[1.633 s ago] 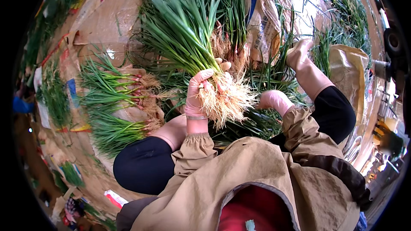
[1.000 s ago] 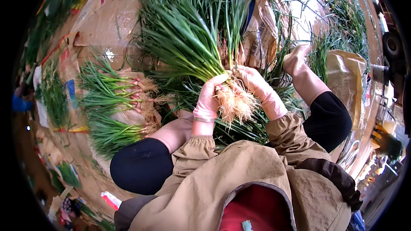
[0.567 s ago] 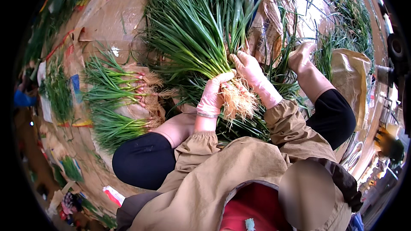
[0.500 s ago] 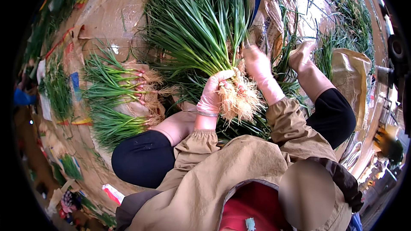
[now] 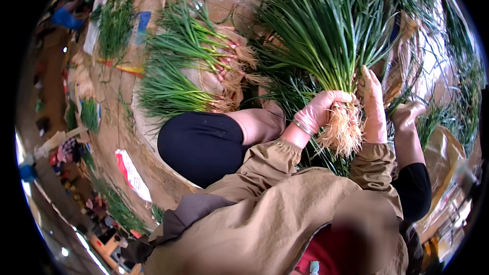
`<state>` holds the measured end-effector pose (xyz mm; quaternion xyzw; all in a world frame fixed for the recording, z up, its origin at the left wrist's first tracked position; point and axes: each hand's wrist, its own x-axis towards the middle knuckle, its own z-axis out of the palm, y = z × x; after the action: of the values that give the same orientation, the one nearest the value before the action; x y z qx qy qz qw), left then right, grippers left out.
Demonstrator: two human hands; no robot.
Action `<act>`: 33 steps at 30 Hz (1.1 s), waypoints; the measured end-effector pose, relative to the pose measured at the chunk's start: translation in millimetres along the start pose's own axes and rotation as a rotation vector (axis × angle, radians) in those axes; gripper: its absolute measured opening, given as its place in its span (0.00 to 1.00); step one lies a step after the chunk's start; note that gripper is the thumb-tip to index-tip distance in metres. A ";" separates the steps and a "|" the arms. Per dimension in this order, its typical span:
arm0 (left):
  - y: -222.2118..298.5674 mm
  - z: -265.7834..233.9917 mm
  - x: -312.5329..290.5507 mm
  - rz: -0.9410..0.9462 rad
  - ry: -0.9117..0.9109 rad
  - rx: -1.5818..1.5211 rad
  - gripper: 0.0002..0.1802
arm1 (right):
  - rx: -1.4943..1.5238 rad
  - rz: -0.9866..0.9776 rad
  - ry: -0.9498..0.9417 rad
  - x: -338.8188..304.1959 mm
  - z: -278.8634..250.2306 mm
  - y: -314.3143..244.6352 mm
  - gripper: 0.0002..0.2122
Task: The person sorts green onions by hand, cleaning the roots and removing debris before placing them into bundles on the floor.
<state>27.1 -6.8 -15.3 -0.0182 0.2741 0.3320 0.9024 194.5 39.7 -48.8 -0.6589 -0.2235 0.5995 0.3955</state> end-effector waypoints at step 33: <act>-12.7 -9.5 -8.2 0.055 -0.393 -0.341 0.20 | 0.120 0.362 -0.601 -20.3 -35.5 4.5 0.15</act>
<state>25.0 -23.6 -21.0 -0.0978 0.0339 0.3951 0.9128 224.4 12.4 -41.1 -0.4574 -0.1739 0.8391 0.2375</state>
